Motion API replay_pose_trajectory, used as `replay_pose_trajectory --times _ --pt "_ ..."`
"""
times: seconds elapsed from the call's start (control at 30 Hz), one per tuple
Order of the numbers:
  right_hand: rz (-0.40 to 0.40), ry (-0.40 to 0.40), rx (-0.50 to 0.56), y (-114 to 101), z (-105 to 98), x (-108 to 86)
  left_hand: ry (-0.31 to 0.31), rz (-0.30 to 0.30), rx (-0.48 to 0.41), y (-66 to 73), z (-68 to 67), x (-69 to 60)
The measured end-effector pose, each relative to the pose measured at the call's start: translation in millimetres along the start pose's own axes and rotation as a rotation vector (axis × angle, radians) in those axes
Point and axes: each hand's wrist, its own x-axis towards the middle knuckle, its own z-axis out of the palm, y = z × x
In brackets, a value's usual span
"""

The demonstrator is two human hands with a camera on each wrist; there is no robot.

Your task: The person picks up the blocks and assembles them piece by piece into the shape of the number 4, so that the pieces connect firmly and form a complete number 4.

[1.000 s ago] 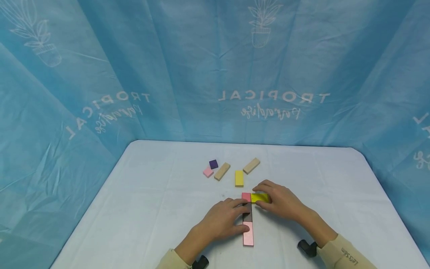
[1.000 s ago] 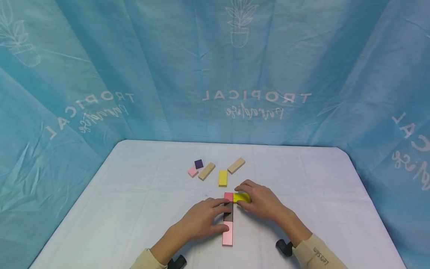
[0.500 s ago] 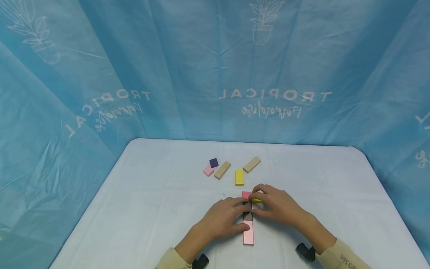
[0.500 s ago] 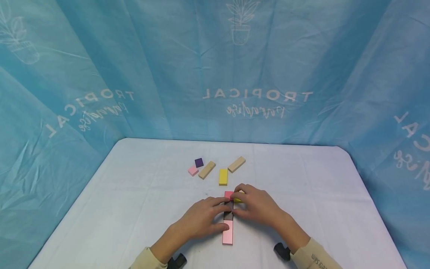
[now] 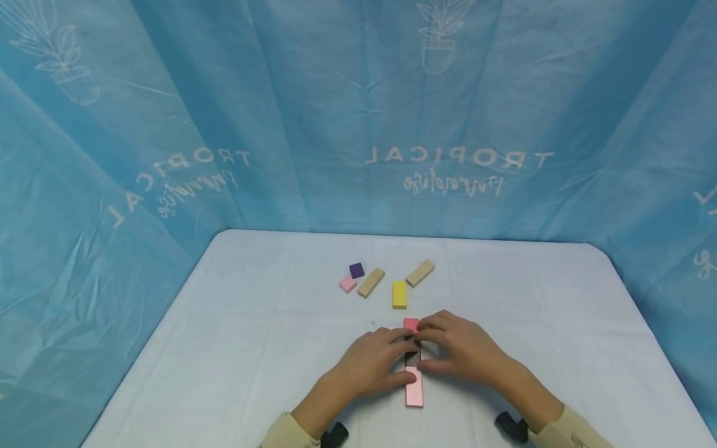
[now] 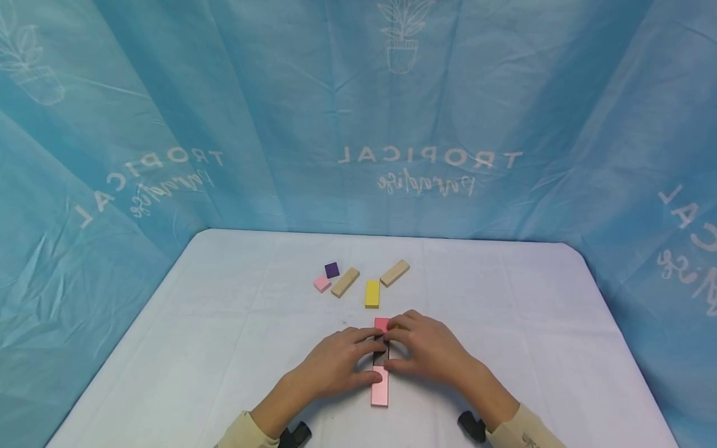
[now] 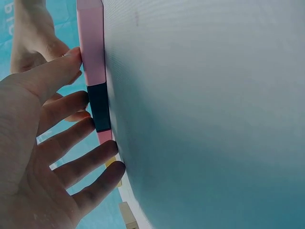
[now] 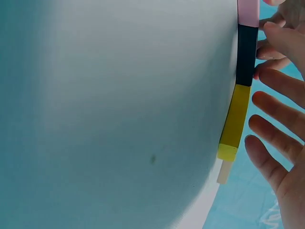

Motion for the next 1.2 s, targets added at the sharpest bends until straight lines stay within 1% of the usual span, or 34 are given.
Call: replay_pose_trajectory --times 0.17,0.4,0.63,0.83,0.97,1.2 --pt "-0.053 0.006 0.004 -1 1 -2.8 -0.003 -0.001 0.007 0.0 -0.5 0.0" --pt "-0.063 0.001 -0.016 -3 1 -5.5 -0.003 0.009 0.003 0.4 -1.0 -0.2" --pt "-0.1 0.018 -0.019 -5 0 -4.3 0.006 0.013 0.019 0.0 0.5 -0.7" --pt "-0.061 0.001 -0.034 -8 0 -2.4 0.018 0.019 0.025 0.2 0.1 -0.9" --pt "-0.049 0.008 -0.046 -9 0 -2.4 0.024 0.027 0.023 0.6 -1.3 0.0" --pt "-0.052 0.018 -0.08 -11 2 -1.4 -0.01 0.009 0.024 1.9 -1.2 1.2"
